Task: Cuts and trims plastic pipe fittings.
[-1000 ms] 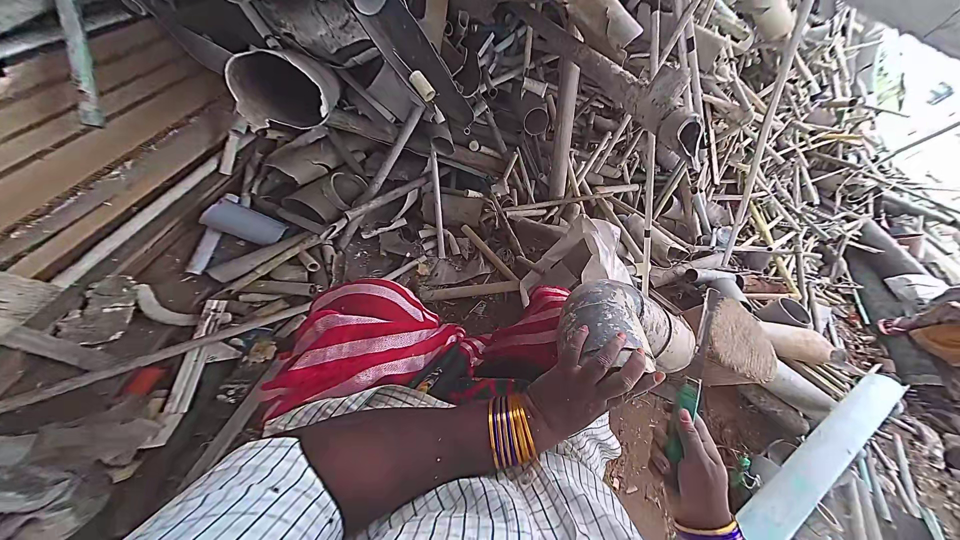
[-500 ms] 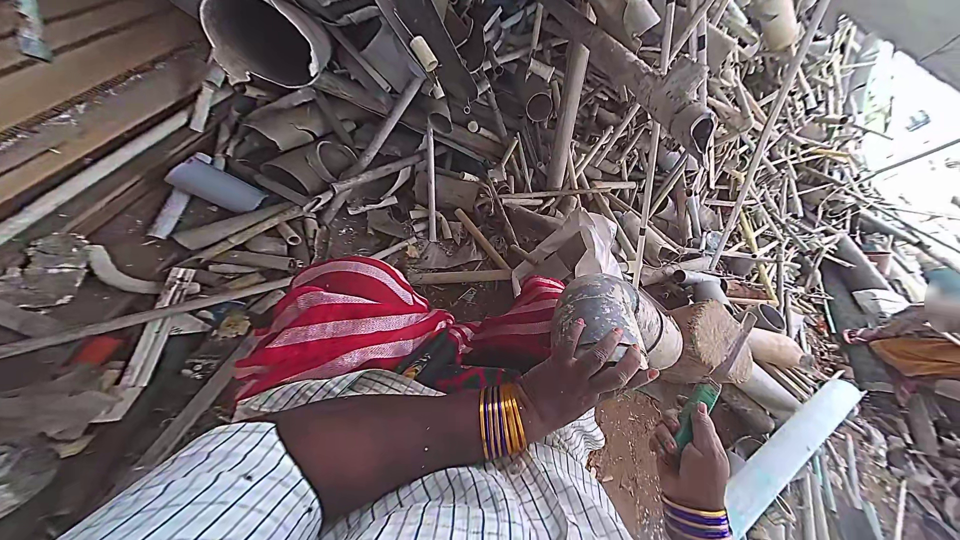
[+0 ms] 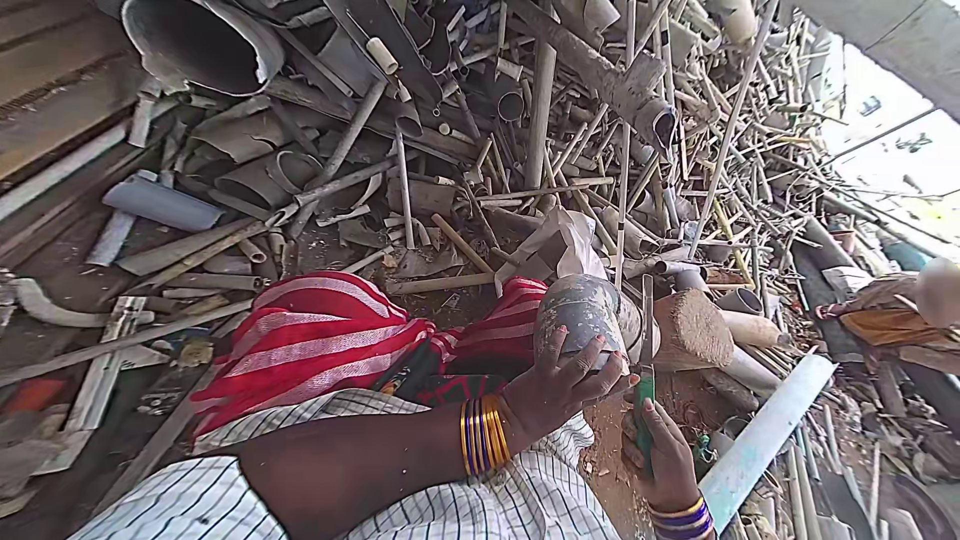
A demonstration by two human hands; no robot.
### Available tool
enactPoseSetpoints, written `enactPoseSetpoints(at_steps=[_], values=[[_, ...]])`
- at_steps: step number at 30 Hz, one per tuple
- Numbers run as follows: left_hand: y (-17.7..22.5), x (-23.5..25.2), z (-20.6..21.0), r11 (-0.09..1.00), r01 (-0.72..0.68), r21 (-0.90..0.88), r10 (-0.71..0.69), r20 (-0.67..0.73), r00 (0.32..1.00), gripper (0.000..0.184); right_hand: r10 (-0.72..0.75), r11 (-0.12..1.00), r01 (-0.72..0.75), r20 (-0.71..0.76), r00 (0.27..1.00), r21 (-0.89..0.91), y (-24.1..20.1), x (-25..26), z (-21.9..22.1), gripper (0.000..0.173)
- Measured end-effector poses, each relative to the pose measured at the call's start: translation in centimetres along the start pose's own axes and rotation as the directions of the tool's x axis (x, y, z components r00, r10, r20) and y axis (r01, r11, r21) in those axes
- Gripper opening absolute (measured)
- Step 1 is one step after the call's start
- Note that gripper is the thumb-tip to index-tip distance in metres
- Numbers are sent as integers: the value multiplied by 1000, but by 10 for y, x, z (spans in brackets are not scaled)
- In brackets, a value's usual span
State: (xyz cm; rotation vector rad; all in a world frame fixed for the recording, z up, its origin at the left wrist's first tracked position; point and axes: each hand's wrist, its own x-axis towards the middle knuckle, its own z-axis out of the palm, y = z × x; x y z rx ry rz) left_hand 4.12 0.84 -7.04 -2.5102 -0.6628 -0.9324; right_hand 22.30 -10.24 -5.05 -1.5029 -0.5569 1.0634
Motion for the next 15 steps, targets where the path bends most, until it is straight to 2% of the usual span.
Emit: enactPoseSetpoints(at_steps=[2, 3, 4, 6, 7, 9, 11, 12, 13, 15], values=[[1, 0, 1, 1000, 0, -1, 0, -11, 1000, 65, -60, 997, 68, -191, 980, 39, -8, 7, 2, 34], [2, -1, 0, 1000, -5, -3, 5, -16, 1000, 65, -58, 998, 63, -207, 977, 21, -8, 7, 3, 32], [1, -1, 0, 1000, -9, -5, 8, -19, 1000, 66, -27, 1000, 24, -139, 990, -19, -6, 4, 3, 31], [1, -1, 1, 1000, -16, -5, 16, -24, 1000, 66, 70, 995, -62, 103, 992, -79, -2, -3, -1, 30], [2, -2, 2, 1000, -20, 0, 20, -22, 1000, 67, 72, 996, -66, 119, 990, -61, -2, -3, -2, 30], [2, -4, 4, 1000, -20, 12, 21, -41, 999, 66, 16, 999, -14, -58, 998, 40, -7, 3, -2, 35], [4, -6, 7, 1000, -18, 6, 19, -63, 998, 63, -23, 995, 46, -231, 973, 94, -13, 12, 0, 33], [5, -7, 8, 1000, -20, -8, 19, -70, 997, 61, -10, 997, 27, -209, 978, 78, -13, 10, 0, 32], [5, -8, 10, 999, -27, -21, 25, -79, 997, 59, 29, 999, -26, -90, 996, 28, -11, 4, -3, 31], [5, -9, 16, 999, -39, -32, 35, -106, 994, 56, 127, 991, -117, 222, 967, -58, -9, -1, -9, 31]])
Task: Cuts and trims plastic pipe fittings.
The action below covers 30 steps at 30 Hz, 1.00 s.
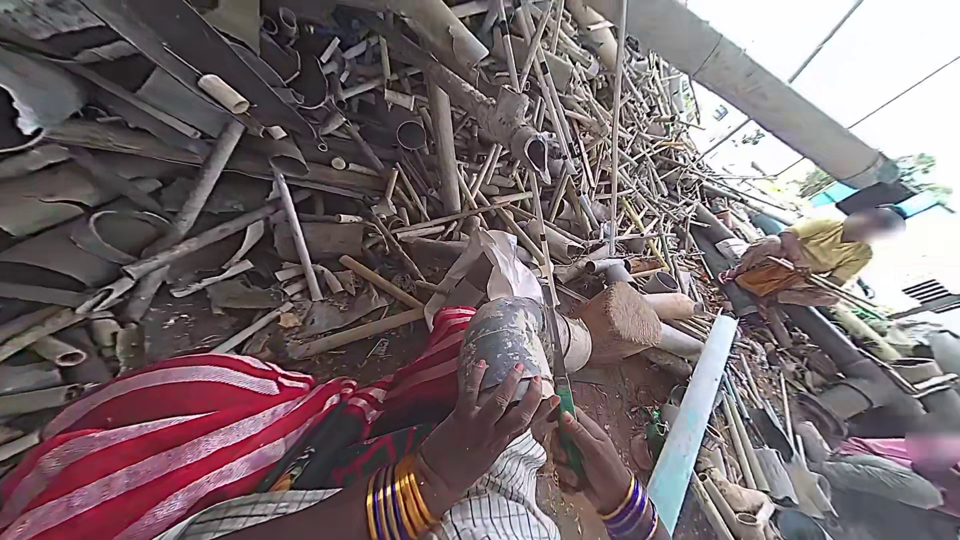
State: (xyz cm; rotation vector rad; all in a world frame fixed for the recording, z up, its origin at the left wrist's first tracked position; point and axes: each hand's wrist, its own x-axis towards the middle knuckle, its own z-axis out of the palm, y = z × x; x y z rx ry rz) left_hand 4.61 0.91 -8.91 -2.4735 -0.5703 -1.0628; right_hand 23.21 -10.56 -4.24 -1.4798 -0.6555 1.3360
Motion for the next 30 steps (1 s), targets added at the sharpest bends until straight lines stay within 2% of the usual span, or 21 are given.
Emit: enactPoseSetpoints(at_steps=[1, 2, 5, 6, 9, 10, 12, 14, 15, 16, 17, 18, 19, 21, 23, 24, 25, 27, 28, 29, 30], values=[[0, 0, 2, 1000, 0, -2, 0, -4, 1000, 56, -1, 1000, 1, 45, 999, 0, -2, 0, -1, 31], [-1, 0, 1, 1000, -5, 8, 5, -3, 1000, 56, -35, 999, 35, 9, 999, 39, -5, 1, -2, 32], [-1, 0, -4, 999, -8, 33, 7, 33, 999, 58, -110, 979, 159, -319, 941, 131, -13, 13, 3, 34], [-2, -1, -4, 999, -12, 30, 10, 34, 999, 58, -92, 989, 126, -326, 941, 83, -11, 12, 5, 32], [-4, -3, -1, 1000, -11, 20, 11, -3, 1000, 53, 20, 994, -15, 39, 999, -111, -1, 3, 4, 30], [-4, -4, 1, 1000, -8, 25, 9, -11, 1000, 52, 5, 995, 1, 64, 998, -103, -1, 3, 2, 29], [-5, -5, 1, 998, -6, 57, 7, -6, 1000, 51, -70, 997, 74, -103, 992, 30, -9, 7, -3, 30], [-4, -5, 0, 998, -9, 70, 9, 1, 1000, 51, -97, 985, 140, -349, 932, 102, -15, 16, -1, 31], [-4, -6, 0, 997, -9, 75, 9, 1, 1000, 51, -81, 989, 120, -370, 925, 81, -14, 17, 2, 30], [-4, -5, -1, 997, -13, 80, 13, 0, 1000, 51, -53, 998, 60, -276, 960, 15, -10, 13, 4, 28], [-5, -5, -1, 997, -18, 80, 18, -4, 1000, 51, -11, 998, 4, -108, 994, -66, -5, 9, 4, 27], [-5, -4, -2, 997, -19, 75, 19, -3, 1000, 51, 14, 992, -9, 37, 999, -127, -1, 9, 4, 26], [-5, -5, -2, 998, -16, 66, 16, 0, 1000, 51, 2, 991, 9, 87, 996, -132, 2, 9, 3, 26], [-5, -6, -1, 998, -18, 67, 18, -2, 1000, 51, -79, 997, 78, -45, 996, -24, -2, 11, 0, 28], [-4, -7, -2, 996, -23, 82, 23, 10, 1000, 52, -111, 988, 141, -331, 937, 68, -10, 17, 3, 30], [-3, -8, -1, 996, -30, 79, 29, 11, 1000, 53, -94, 988, 135, -408, 908, 73, -11, 19, 7, 29], [-3, -9, -1, 997, -34, 74, 34, 6, 999, 54, -74, 995, 96, -373, 925, 40, -7, 17, 8, 27], [-4, -8, -1, 997, -30, 64, 31, -6, 1000, 53, -13, 997, 9, -62, 998, -71, 3, 9, 8, 26], [-4, -7, -1, 998, -24, 61, 25, -9, 1000, 54, -6, 996, 10, 51, 999, -88, 6, 7, 7, 26], [-3, -8, 0, 998, -18, 60, 19, -11, 1000, 53, -25, 998, 29, 71, 997, -59, 6, 6, 5, 27], [-3, -8, 0, 998, -15, 62, 16, -13, 1000, 53, -65, 998, 65, 12, 998, 0, 3, 7, 2, 27]])
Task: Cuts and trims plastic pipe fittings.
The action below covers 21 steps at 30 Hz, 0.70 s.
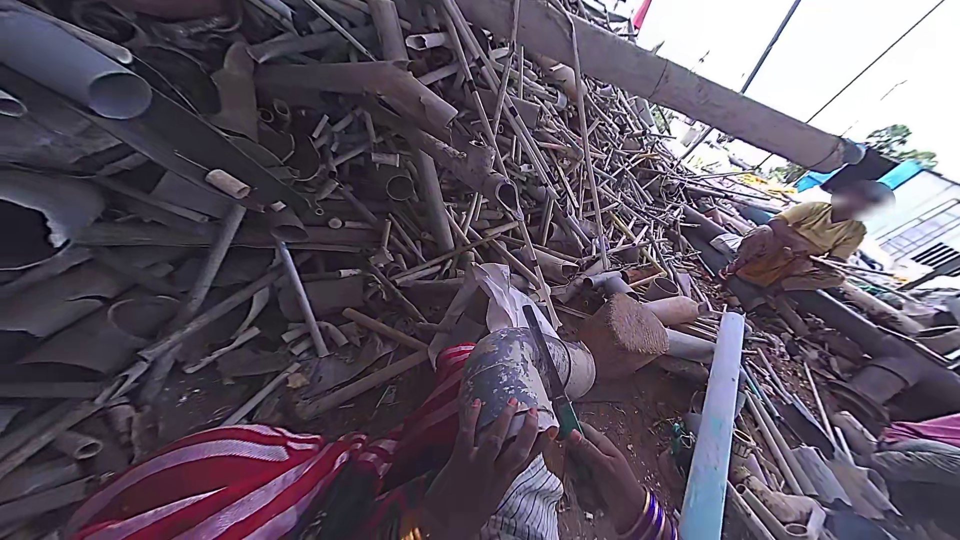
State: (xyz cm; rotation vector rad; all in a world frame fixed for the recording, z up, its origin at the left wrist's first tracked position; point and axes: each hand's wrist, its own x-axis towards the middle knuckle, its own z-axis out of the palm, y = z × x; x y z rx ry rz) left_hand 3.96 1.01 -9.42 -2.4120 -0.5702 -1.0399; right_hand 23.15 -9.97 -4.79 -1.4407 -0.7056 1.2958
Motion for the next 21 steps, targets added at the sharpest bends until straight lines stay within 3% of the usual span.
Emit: enactPoseSetpoints(at_steps=[3, 4, 5, 7, 9, 11, 13, 14, 16, 18, 19, 21], values=[[1, 0, -2, 1000, 7, 11, -7, 17, 1000, 54, -59, 984, 122, -410, 910, 130, -10, 12, 1, 31], [1, 0, -2, 1000, 9, 11, -10, 19, 1000, 53, -41, 986, 112, -467, 883, 126, -10, 15, 3, 30], [0, 0, -3, 1000, 9, 2, -9, 23, 1000, 53, -27, 994, 70, -425, 905, 85, -5, 13, 5, 29], [-2, 2, -3, 1000, 16, -7, -16, 29, 999, 53, 22, 999, -27, -119, 993, -47, 6, 4, 5, 28], [-1, 2, -3, 1000, 26, -1, -26, 31, 999, 53, 21, 996, -20, 13, 1000, -86, 5, -1, 4, 28], [2, 1, -2, 999, 38, 13, -39, 35, 999, 51, -59, 998, 65, -172, 983, 28, -6, 2, 1, 31], [3, 2, -5, 999, 40, 12, -41, 58, 997, 53, -92, 990, 127, -417, 904, 59, -13, 12, 2, 32], [3, 3, -8, 999, 38, 5, -39, 68, 997, 55, -77, 994, 101, -433, 898, 32, -11, 14, 3, 31], [2, 5, -12, 1000, 30, -7, -29, 95, 995, 61, 0, 994, -20, -190, 982, -107, -3, 5, 4, 29], [1, 6, -14, 999, 30, -24, -27, 117, 993, 64, 28, 984, -32, -23, 999, -173, -2, -1, 3, 30], [1, 7, -15, 999, 33, -28, -29, 126, 992, 65, -15, 990, 7, -60, 998, -138, -5, -1, 1, 30], [2, 8, -16, 998, 45, -37, -40, 125, 991, 64, -125, 992, 110, -303, 945, -65, -11, 6, -2, 34]])
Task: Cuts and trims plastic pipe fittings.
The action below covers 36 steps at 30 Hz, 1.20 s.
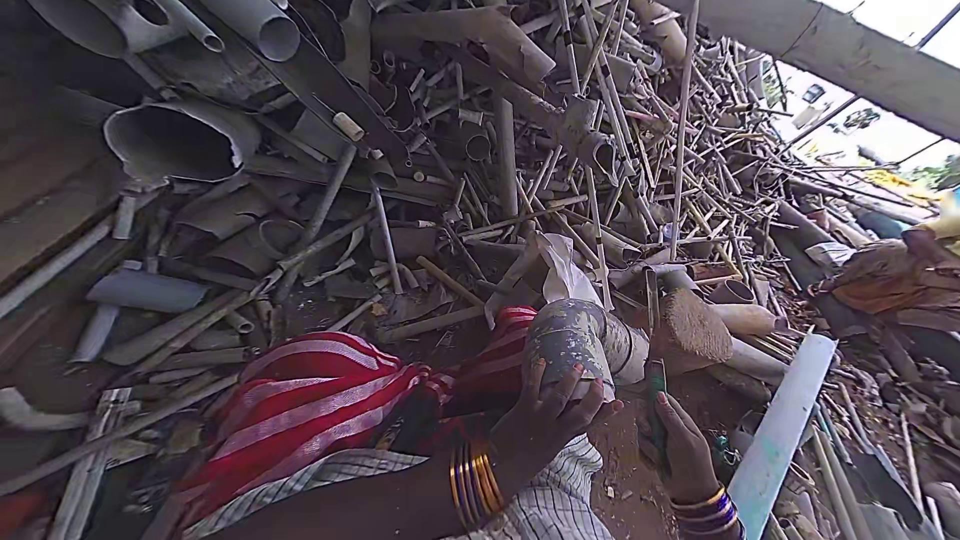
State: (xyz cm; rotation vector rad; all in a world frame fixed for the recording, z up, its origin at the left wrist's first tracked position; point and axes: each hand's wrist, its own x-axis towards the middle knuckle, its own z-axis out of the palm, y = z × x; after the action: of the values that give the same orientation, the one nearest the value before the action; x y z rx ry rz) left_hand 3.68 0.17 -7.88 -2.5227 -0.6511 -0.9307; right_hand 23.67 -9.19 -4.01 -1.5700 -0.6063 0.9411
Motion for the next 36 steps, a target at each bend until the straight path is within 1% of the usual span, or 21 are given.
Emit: enactPoseSetpoints(at_steps=[2, 3, 5, 6, 7, 10, 11, 12, 13, 15, 16, 18, 20, 21, 24, 25, 29, 30, 33, 34, 36], values=[[0, 0, 2, 1000, 6, 3, -6, -13, 1000, 61, -7, 1000, 8, -176, 984, 1, -2, 7, 5, 33], [0, 0, 3, 1000, 4, 4, -4, -13, 1000, 61, 19, 999, -24, -124, 992, -45, 2, 4, 6, 32], [0, -1, 2, 1000, -7, 0, 7, 1, 1000, 65, 107, 986, -81, 174, 979, -149, 9, -5, 2, 29], [0, -1, 2, 1000, -8, 0, 8, -1, 1000, 67, 114, 986, -80, 239, 964, -145, 8, -6, 1, 29], [0, -1, 2, 1000, -7, 3, 7, -6, 1000, 68, 93, 992, -71, 216, 972, -107, 4, -6, 1, 30], [0, 0, 1, 1000, -6, -5, 6, -22, 1000, 66, 23, 999, -17, -127, 992, 41, -10, 6, 5, 35], [0, 0, 0, 1000, -14, -9, 14, -14, 1000, 67, 36, 999, -28, -180, 983, 46, -10, 9, 6, 35], [-1, -1, 0, 1000, -20, -13, 20, -11, 1000, 67, 65, 998, -64, -143, 988, 11, -8, 8, 6, 34], [-2, -2, 0, 1000, -24, -16, 24, -17, 1000, 66, 107, 993, -107, -11, 994, -56, -5, 3, 5, 33], [-3, -3, 1, 999, -28, -19, 28, -27, 999, 65, 167, 978, -121, 284, 944, -171, -6, -2, -1, 29], [-4, -2, 2, 1000, -25, -17, 24, -39, 999, 65, 143, 982, -96, 303, 942, -163, -9, -1, -2, 29], [-2, -3, 3, 1000, -17, -5, 17, -45, 999, 64, 61, 997, -54, 135, 989, -54, -16, 5, -1, 33], [0, -4, 5, 1000, -25, 0, 25, -61, 998, 65, 76, 997, -76, -96, 992, 5, -17, 14, 2, 35], [-1, -5, 6, 1000, -31, 3, 31, -68, 997, 65, 107, 994, -110, -104, 989, -21, -15, 16, 3, 34], [-1, -7, 6, 999, -34, -3, 33, -60, 998, 62, 206, 968, -158, 254, 945, -198, -13, 7, -3, 31], [-1, -7, 6, 1000, -31, -7, 30, -67, 997, 61, 191, 971, -140, 281, 940, -191, -17, 6, -4, 32], [1, -8, 6, 999, -43, -2, 43, -56, 997, 66, 87, 993, -92, -69, 994, -73, -23, 17, 0, 34], [1, -8, 7, 999, -43, -11, 42, -68, 997, 65, 110, 987, -117, -69, 992, -110, -22, 17, 2, 33], [1, -12, 9, 999, -36, -34, 34, -80, 996, 61, 207, 958, -151, 228, 951, -242, -18, 7, 5, 29], [1, -13, 9, 999, -41, -28, 39, -73, 997, 62, 188, 965, -134, 242, 952, -224, -19, 7, 5, 30], [2, -13, 9, 999, -47, -23, 45, -69, 997, 61, 121, 985, -107, 96, 988, -135, -19, 12, 6, 33]])
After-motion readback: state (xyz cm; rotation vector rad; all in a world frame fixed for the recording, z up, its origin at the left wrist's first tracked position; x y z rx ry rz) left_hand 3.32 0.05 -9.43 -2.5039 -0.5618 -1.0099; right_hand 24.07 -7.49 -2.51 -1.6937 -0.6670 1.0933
